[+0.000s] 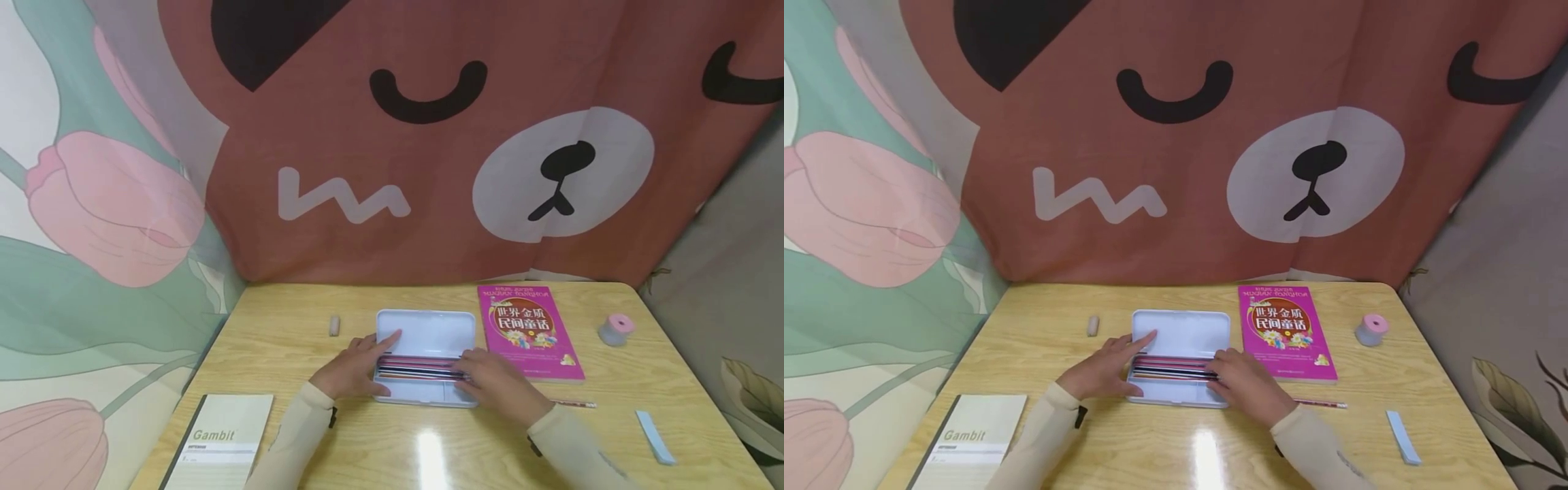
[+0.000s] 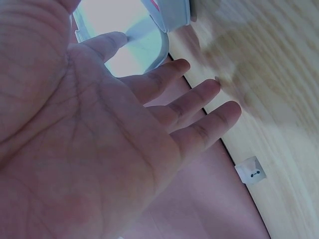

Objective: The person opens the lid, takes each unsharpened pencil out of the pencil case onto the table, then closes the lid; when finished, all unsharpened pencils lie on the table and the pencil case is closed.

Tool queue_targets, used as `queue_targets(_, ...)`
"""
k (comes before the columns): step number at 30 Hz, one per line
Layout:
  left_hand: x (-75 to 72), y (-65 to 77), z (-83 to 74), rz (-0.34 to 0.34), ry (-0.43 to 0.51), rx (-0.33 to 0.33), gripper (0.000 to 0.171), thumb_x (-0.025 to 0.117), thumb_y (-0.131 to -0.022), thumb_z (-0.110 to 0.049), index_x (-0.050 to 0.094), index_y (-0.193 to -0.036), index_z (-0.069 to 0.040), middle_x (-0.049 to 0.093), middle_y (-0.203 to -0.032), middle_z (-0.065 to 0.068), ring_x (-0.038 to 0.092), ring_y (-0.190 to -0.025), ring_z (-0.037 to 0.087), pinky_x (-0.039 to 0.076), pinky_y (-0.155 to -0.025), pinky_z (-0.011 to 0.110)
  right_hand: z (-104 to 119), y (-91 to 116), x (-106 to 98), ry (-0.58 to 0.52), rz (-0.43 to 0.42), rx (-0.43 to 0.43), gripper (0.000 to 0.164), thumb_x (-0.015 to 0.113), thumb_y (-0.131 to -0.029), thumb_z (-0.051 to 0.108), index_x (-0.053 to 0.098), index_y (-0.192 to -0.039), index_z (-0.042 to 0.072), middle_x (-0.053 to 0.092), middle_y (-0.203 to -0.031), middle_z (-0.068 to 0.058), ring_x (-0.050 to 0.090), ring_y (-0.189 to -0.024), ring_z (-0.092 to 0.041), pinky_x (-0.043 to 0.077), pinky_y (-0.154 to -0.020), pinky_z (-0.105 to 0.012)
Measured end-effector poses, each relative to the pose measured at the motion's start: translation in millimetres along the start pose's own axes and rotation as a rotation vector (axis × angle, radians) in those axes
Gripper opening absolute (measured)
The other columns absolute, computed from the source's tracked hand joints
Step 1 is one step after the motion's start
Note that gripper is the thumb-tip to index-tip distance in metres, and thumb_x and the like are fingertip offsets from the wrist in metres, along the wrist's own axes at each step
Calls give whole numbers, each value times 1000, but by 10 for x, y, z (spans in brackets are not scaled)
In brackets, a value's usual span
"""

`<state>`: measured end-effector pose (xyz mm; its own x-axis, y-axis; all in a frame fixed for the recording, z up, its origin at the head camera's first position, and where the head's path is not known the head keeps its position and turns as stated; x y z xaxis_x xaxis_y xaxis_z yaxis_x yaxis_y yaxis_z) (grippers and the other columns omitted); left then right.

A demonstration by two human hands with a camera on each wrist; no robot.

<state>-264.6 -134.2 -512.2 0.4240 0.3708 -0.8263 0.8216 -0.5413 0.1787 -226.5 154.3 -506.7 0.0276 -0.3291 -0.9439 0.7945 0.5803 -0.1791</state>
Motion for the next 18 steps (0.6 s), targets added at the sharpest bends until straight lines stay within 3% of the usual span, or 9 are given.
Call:
queue_targets(7,5,-5,4,-1,-2,1,110,93,-92,-30,24,-178,-30,31,-178,21,38,-156,47,46,-120,64,31,-53,49,15,22,65,14,86,-97,20,80,-109,19,76,-104,7,65,-100,-15,58,-92,-44)
queue_targets(18,8,-6,-15,-3,-16,-10,110,94,-91,-29,26,-178,-30,33,-177,20,40,-155,45,47,-119,63,10,-62,75,-3,24,87,14,86,-97,18,74,-103,20,66,-98,12,55,-96,-9,54,-88,-36)
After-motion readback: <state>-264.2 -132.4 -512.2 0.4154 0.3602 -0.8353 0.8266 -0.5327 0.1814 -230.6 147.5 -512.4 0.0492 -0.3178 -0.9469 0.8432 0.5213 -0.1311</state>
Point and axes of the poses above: each hand's wrist, its own y-axis away from the middle knuckle, its own x-axis out of the palm, z = x × y, the point moved 4 cm from there along -y, towards the middle knuckle
